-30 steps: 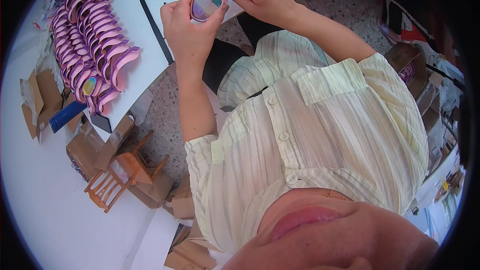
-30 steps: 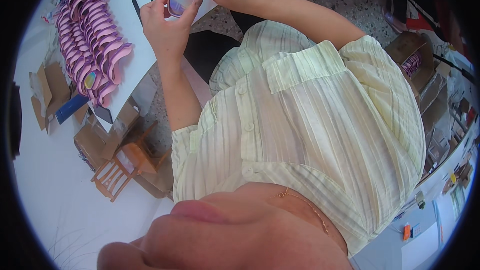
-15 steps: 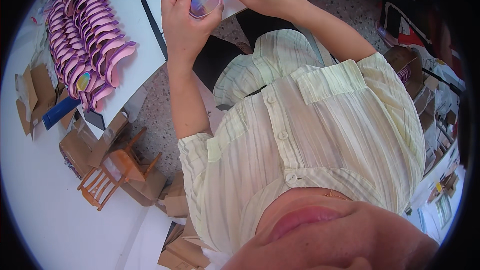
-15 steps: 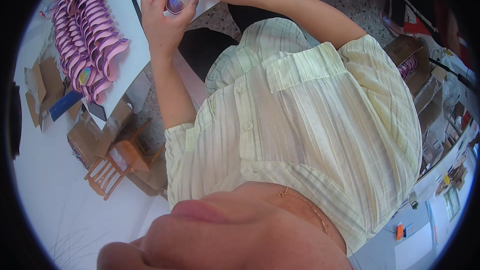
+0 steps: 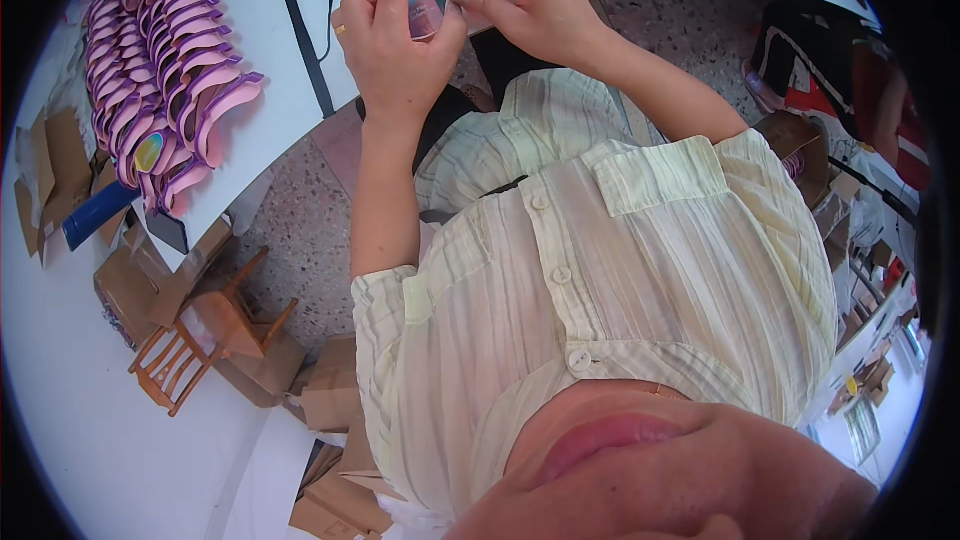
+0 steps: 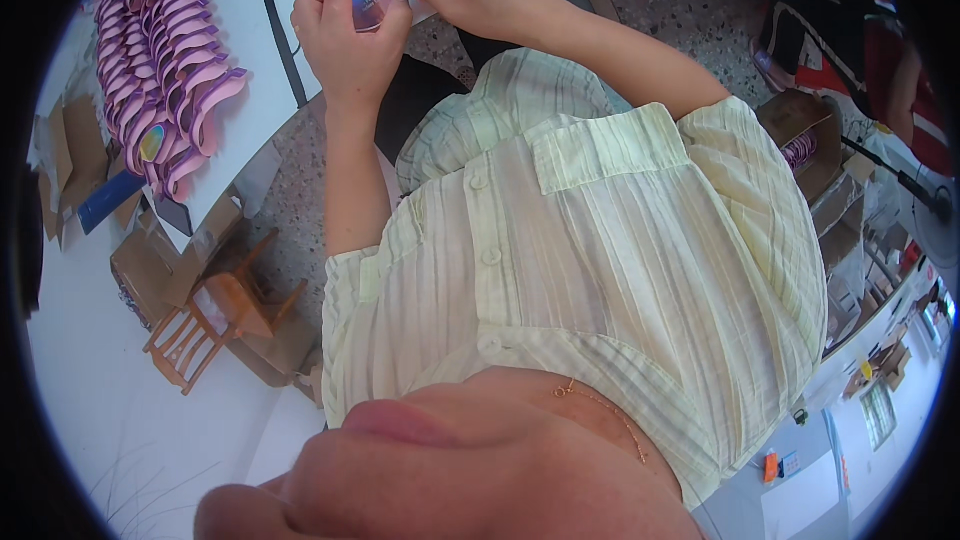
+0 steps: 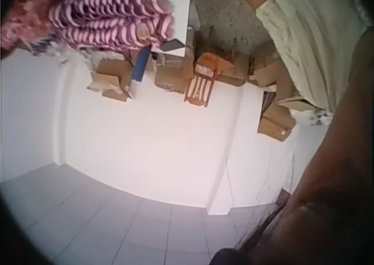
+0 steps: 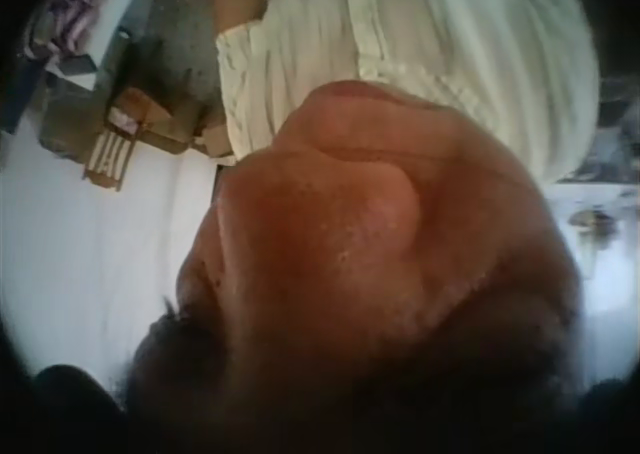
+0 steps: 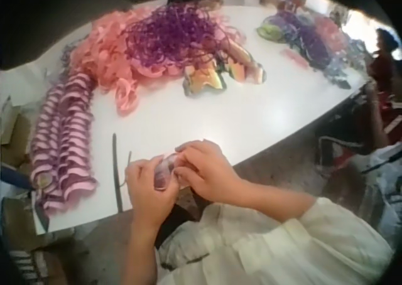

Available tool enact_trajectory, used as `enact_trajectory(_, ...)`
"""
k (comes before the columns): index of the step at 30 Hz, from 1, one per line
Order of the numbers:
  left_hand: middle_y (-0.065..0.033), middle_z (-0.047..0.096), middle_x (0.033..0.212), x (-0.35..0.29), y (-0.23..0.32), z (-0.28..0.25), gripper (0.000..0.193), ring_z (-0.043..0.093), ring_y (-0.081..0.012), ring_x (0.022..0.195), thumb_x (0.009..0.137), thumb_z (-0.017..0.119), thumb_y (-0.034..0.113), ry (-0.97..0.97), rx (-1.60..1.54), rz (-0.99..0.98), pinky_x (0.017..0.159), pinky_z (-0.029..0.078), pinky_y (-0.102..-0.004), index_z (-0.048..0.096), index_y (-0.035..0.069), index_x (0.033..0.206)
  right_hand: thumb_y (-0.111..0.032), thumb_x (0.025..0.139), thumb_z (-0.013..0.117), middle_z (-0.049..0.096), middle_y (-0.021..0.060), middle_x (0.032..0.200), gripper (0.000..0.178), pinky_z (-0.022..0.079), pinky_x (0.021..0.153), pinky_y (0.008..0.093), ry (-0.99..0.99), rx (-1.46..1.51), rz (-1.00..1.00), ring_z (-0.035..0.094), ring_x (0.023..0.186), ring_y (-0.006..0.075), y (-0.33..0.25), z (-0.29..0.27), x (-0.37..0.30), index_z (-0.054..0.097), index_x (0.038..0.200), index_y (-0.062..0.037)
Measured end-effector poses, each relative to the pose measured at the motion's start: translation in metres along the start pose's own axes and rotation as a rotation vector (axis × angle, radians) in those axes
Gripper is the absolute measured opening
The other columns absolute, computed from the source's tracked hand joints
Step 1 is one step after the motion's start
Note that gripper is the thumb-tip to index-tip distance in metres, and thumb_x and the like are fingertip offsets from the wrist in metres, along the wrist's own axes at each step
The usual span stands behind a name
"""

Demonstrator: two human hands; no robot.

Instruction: The person assembles swimming goggles by inserting lenses into goggle frames by hand and stacking the finished goggles on the table.

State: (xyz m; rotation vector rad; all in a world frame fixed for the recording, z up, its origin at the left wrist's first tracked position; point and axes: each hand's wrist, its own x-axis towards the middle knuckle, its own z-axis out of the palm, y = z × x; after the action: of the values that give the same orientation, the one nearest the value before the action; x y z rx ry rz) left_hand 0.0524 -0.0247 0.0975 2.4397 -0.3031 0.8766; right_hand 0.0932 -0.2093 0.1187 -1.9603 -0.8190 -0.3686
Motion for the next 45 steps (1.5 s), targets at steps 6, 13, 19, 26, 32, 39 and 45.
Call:
enact_trajectory(6,-0.0094,0.061,0.107,-0.003,0.006,-0.001,0.045,0.057,-0.0273,0.103,0.073,0.081,0.021,-0.009,-0.076,-0.044,0.091,0.046,-0.0405,0.071,0.014,0.116,-0.015,0.087,0.072,0.069,0.0138,0.106,0.018,0.045,0.096,0.046,-0.024,-0.082,0.032,0.062,0.103,0.0347,0.006,0.0,-0.011,0.067,0.102,-0.0057)
enact_trajectory(13,-0.0066,0.064,0.103,0.001,0.007,-0.009,0.043,0.059,-0.0253,0.101,0.074,0.082,0.018,-0.039,-0.013,0.012,0.091,0.046,-0.0391,0.071,0.013,0.115,-0.021,0.087,0.075,0.07,0.0112,0.1,0.022,0.049,0.09,0.0439,-0.067,-0.069,0.085,0.064,0.098,0.033,0.002,-0.019,0.005,0.069,0.105,-0.0085)
enact_trajectory(19,-0.0057,0.065,0.106,0.006,0.014,-0.015,0.042,0.059,-0.0234,0.102,0.074,0.083,0.014,-0.04,-0.078,0.016,0.089,0.049,-0.0356,0.073,0.017,0.115,-0.018,0.087,0.073,0.066,0.0101,0.091,0.012,0.048,0.079,0.0443,-0.15,-0.124,-0.237,0.062,0.089,0.0323,0.004,-0.033,0.026,0.07,0.095,-0.0098)
enact_trajectory(26,-0.0044,0.066,0.106,0.012,0.015,-0.024,0.042,0.062,-0.022,0.1,0.074,0.086,0.015,-0.087,-0.101,0.03,0.086,0.052,-0.0341,0.075,0.017,0.115,-0.015,0.084,0.07,0.063,0.0064,0.087,0.009,0.046,0.085,0.0424,-0.163,-0.242,-0.391,0.061,0.086,0.0282,0.013,-0.034,0.035,0.066,0.09,-0.0113)
enact_trajectory(32,-0.0067,0.067,0.103,0.009,0.015,-0.025,0.04,0.065,-0.0229,0.096,0.074,0.086,0.016,-0.156,-0.128,0.013,0.083,0.054,-0.0344,0.076,0.015,0.114,-0.022,0.081,0.067,0.061,0.0028,0.095,0.016,0.046,0.102,0.046,-0.263,-0.49,-0.718,0.06,0.094,0.0217,0.008,-0.05,0.033,0.063,0.093,-0.012)
enact_trajectory(39,-0.0092,0.066,0.102,0.009,0.018,-0.024,0.038,0.066,-0.0245,0.096,0.076,0.085,0.019,-0.187,-0.083,-0.062,0.081,0.054,-0.0356,0.076,0.012,0.112,-0.027,0.083,0.069,0.061,0.0033,0.097,0.023,0.045,0.105,0.048,-0.3,-0.534,-0.698,0.06,0.098,0.0212,0.003,-0.044,0.021,0.064,0.098,-0.0105)
enact_trajectory(45,-0.0095,0.066,0.102,0.011,0.021,-0.023,0.038,0.066,-0.0249,0.095,0.077,0.085,0.021,-0.152,-0.047,-0.007,0.081,0.054,-0.0357,0.076,0.011,0.113,-0.019,0.086,0.072,0.066,0.011,0.092,0.021,0.052,0.088,0.0416,-0.298,-0.09,-0.262,0.066,0.089,0.0273,0.021,-0.035,0.02,0.069,0.103,-0.0076)
